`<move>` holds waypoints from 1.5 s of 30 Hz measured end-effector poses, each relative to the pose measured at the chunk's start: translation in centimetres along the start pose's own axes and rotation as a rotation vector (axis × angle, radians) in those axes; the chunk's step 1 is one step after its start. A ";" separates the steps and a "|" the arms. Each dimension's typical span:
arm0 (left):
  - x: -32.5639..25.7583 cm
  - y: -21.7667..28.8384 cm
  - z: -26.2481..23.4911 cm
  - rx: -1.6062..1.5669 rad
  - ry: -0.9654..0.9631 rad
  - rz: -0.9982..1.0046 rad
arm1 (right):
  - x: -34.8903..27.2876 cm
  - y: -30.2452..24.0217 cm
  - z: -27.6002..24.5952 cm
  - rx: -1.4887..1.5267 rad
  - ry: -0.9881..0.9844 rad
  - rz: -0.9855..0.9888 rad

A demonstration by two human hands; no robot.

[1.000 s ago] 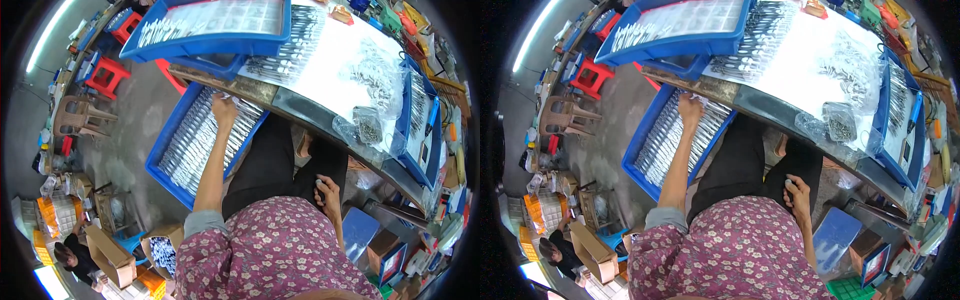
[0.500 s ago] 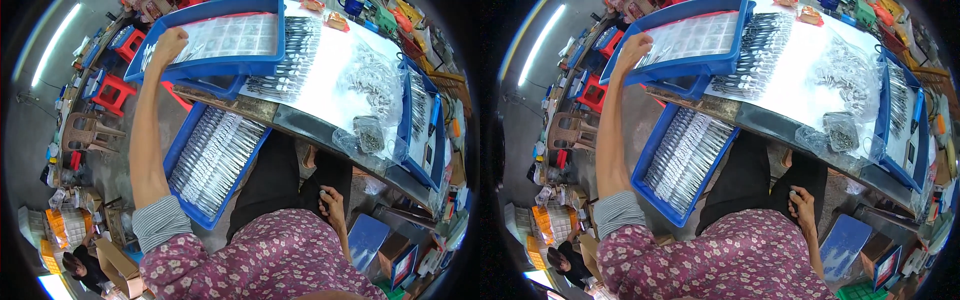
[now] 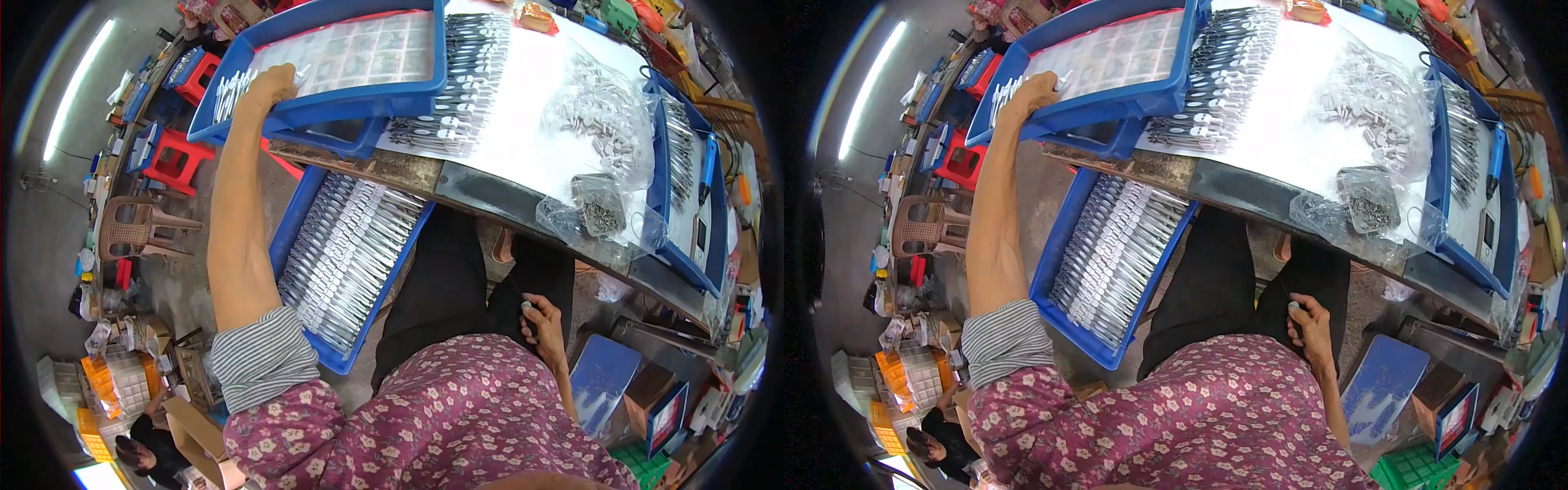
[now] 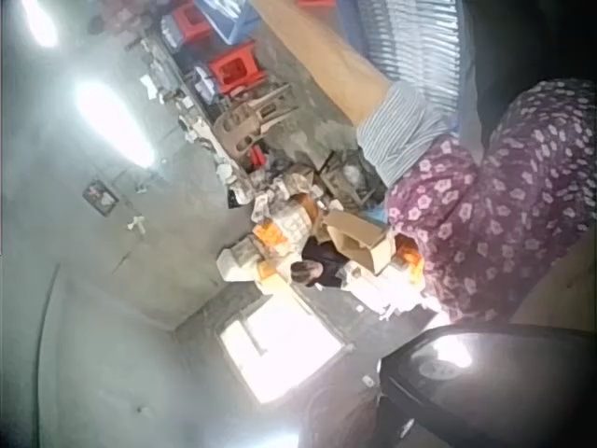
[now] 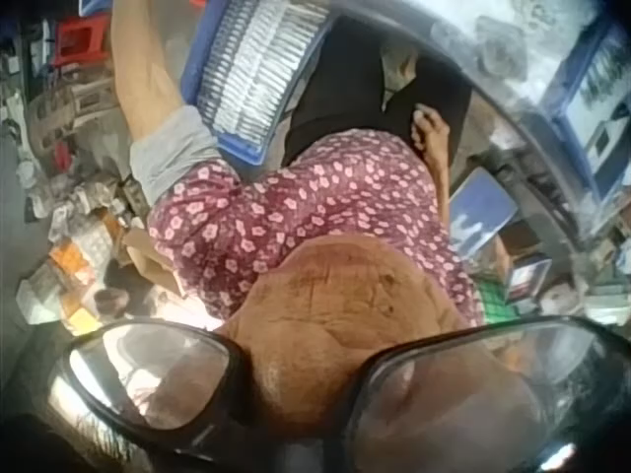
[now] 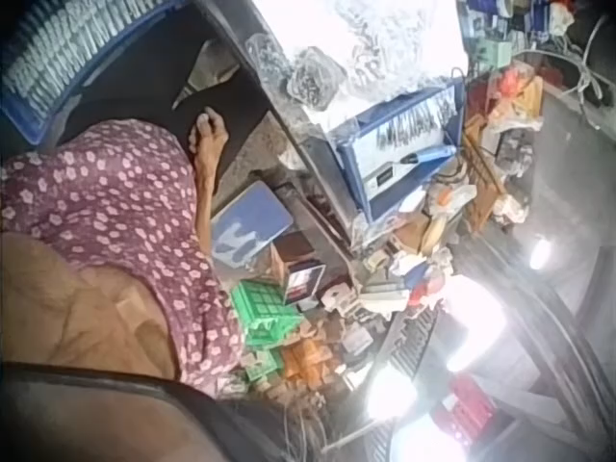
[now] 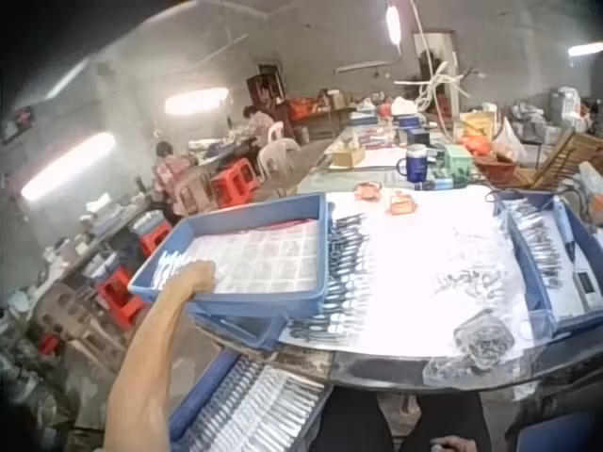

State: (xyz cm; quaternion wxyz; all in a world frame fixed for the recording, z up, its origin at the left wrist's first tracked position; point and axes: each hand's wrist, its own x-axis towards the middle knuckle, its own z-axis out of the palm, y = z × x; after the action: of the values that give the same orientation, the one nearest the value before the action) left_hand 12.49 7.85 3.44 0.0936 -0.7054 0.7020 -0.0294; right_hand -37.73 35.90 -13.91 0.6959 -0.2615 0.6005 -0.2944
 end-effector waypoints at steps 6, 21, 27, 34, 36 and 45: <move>-1.8 -0.6 -0.8 -0.060 0.370 -0.135 | -0.9 -0.2 -0.4 0.010 -0.178 -0.038; -20.2 23.0 -1.9 -1.648 0.451 0.221 | -3.8 -6.1 4.5 -0.257 -0.430 -0.418; -21.9 30.2 7.5 -1.824 -0.144 0.155 | -2.7 -6.5 5.1 -0.178 -0.080 -0.521; -23.6 33.1 11.3 -1.876 -0.334 0.153 | -1.1 -3.5 3.7 -0.320 -0.025 -0.516; -24.2 33.3 11.4 -1.886 -0.374 0.132 | -0.9 -3.2 3.6 -0.417 -0.009 -0.561; -25.2 33.6 12.5 -1.928 -0.417 0.035 | -0.8 -2.4 3.5 -0.209 -0.083 -0.375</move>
State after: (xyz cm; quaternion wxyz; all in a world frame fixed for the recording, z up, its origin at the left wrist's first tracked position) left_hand -18.80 34.21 -12.36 -0.3992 -0.4600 0.4053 0.6817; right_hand -34.56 34.86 -11.14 0.6223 -0.4513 0.5392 -0.3440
